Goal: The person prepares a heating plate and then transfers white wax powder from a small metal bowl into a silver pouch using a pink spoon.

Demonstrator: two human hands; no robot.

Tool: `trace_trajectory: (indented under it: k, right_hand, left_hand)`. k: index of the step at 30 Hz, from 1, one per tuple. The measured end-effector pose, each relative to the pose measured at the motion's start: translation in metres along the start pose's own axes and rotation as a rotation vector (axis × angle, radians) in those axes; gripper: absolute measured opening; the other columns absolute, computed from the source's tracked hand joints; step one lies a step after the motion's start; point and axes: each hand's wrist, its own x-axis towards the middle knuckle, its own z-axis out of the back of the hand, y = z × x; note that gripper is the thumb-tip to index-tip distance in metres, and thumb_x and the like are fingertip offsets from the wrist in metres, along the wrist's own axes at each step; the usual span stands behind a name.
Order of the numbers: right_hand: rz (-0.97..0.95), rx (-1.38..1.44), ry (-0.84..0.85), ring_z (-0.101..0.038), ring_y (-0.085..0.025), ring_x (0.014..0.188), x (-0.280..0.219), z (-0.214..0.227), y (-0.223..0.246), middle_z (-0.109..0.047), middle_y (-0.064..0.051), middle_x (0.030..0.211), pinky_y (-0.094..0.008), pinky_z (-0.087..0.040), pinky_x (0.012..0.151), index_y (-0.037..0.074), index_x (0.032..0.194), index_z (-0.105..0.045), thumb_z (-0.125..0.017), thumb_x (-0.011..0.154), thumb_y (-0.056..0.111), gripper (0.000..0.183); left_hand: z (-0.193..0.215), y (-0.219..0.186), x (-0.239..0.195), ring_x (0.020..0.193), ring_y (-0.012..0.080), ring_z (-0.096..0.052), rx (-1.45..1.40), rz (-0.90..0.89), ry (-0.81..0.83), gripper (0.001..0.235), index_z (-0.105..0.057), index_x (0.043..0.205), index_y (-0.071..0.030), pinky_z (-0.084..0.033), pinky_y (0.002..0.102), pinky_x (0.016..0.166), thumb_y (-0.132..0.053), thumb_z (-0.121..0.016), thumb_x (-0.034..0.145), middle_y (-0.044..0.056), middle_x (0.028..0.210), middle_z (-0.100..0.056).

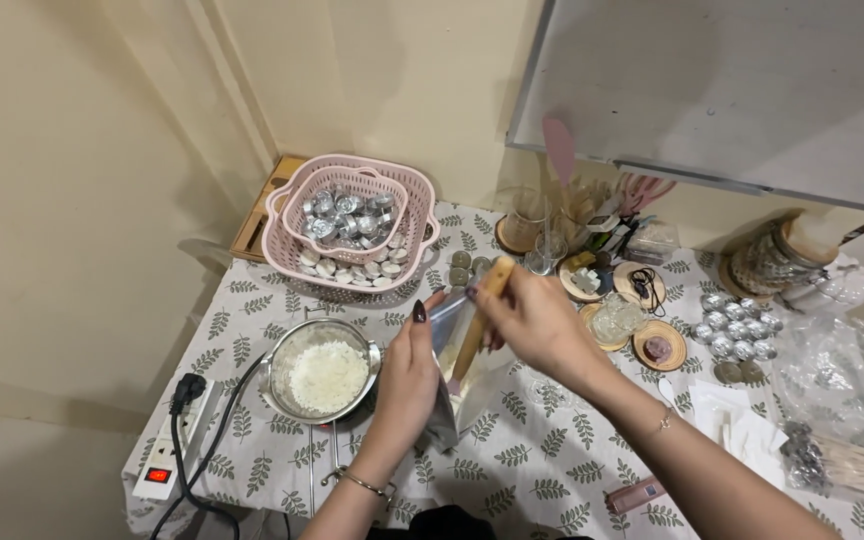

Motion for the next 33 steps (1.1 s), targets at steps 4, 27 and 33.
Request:
trace_trajectory:
  k: [4,27,33]
  right_hand:
    - [0.105,0.157,-0.096,-0.072,-0.015,0.052,0.005,0.014,-0.007,-0.070,-0.007,0.067,-0.029,-0.060,0.047,0.001,0.105,-0.054,-0.058,0.096,0.014,0.016]
    - [0.068,0.604,-0.320,-0.061,-0.017,0.051,0.033,0.075,-0.059,-0.062,-0.011,0.071,-0.028,-0.048,0.043,-0.002,0.113,-0.046,-0.055,0.103,0.010,0.019]
    - [0.059,0.648,-0.394,-0.060,-0.017,0.052,0.033,0.089,-0.078,-0.062,-0.013,0.075,-0.027,-0.049,0.045,-0.003,0.116,-0.046,-0.055,0.103,0.010,0.020]
  left_hand:
    - [0.003,-0.008,-0.003,0.122,0.0245,-0.066,-0.014,-0.037,-0.001,0.052,-0.060,0.140,-0.008,-0.045,0.035,0.104,-0.032,-0.027,0.108,0.015,0.131,-0.070]
    - [0.017,-0.031,-0.023,0.146,0.0262,-0.048,-0.217,-0.143,-0.007,0.063,-0.046,0.149,0.001,-0.031,0.036,0.122,-0.030,-0.013,0.105,0.017,0.152,-0.057]
    - [0.022,-0.040,-0.027,0.147,0.0269,-0.047,-0.291,-0.110,-0.031,0.065,-0.045,0.149,0.001,-0.029,0.038,0.122,-0.033,-0.013,0.105,0.016,0.154,-0.055]
